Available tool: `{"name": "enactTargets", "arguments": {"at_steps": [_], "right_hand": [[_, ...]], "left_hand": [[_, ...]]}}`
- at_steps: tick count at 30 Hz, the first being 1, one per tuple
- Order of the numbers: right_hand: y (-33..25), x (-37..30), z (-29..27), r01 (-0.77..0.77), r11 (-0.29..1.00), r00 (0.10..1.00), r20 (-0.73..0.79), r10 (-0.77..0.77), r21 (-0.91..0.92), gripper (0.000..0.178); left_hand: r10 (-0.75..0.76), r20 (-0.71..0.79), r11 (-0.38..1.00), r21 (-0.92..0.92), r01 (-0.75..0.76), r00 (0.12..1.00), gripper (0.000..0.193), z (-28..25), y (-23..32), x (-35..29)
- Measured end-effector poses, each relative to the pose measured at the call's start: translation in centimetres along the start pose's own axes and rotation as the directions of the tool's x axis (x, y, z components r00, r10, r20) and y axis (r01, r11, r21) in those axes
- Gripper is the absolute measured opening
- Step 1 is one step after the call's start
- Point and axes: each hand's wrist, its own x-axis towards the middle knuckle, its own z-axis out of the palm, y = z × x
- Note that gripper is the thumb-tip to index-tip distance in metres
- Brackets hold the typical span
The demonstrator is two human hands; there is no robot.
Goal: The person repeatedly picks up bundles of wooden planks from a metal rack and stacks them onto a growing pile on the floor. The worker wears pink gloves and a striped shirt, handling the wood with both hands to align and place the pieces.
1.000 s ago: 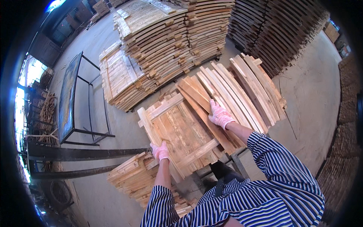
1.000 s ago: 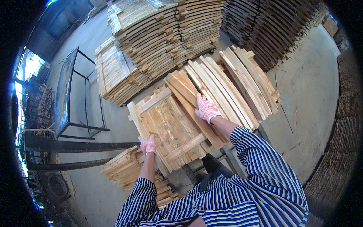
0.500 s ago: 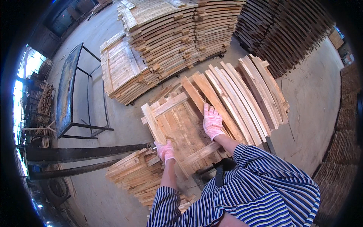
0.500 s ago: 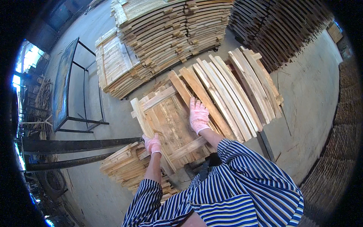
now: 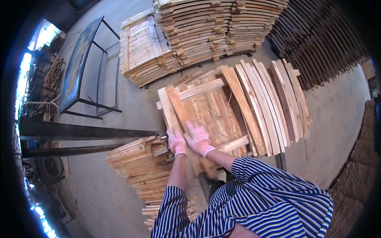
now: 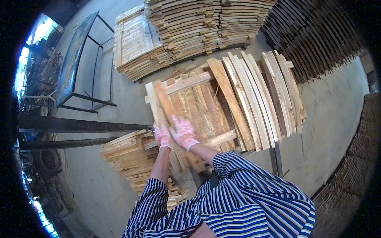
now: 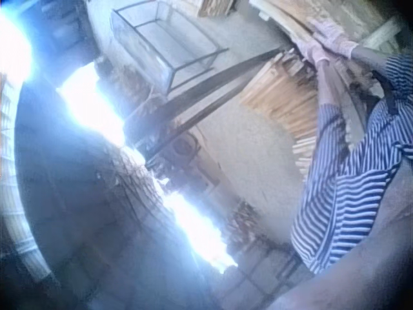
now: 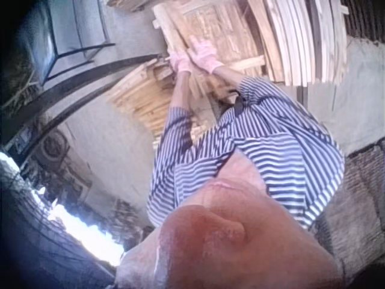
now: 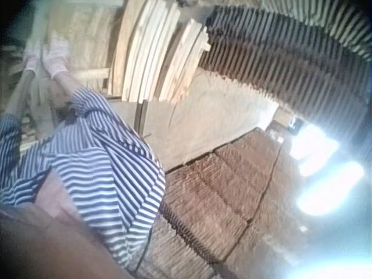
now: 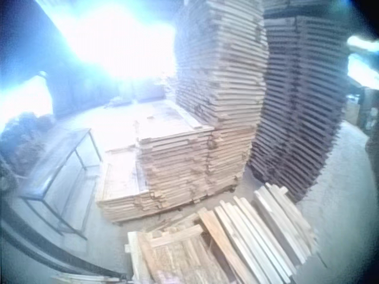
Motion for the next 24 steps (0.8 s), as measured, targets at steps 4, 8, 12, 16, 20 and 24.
{"name": "enactTargets", "arguments": {"at_steps": [4,8,12,16,20,24], "right_hand": [[0.5,0.5,-1.5,0.052,0.994,0.999,0.003,-0.052,0.094,0.065],[8.9,1.7,-11.9,-0.264,0.881,0.957,-0.224,0.187,-0.393,0.077],[16.8,1.9,-14.1,-0.220,0.790,0.975,-0.163,0.153,-0.573,0.063],[14.2,1.8,-14.5,-0.273,0.862,0.962,-0.121,0.245,-0.427,0.072],[11.1,-0.8,-12.4,-0.307,0.916,0.936,0.091,0.339,-0.258,0.089],[11.5,-0.8,-11.4,-0.381,0.924,0.921,0.090,0.380,-0.004,0.087]], "left_hand": [[0.093,-0.129,0.995,0.052,-0.087,0.987,0.071,0.8,-3.5,1.6],[0.081,-0.088,0.996,0.035,-0.079,0.993,0.073,1.8,-1.6,0.6],[0.103,-0.145,0.992,0.084,-0.092,0.984,0.073,1.9,-2.5,1.2],[0.111,-0.146,0.993,0.049,-0.105,0.983,0.070,1.5,-2.9,1.1],[0.027,-0.091,0.995,0.097,-0.019,0.995,0.068,2.0,-2.2,0.6],[0.092,-0.147,0.993,0.086,-0.080,0.985,0.070,1.6,-2.1,1.0]]}}
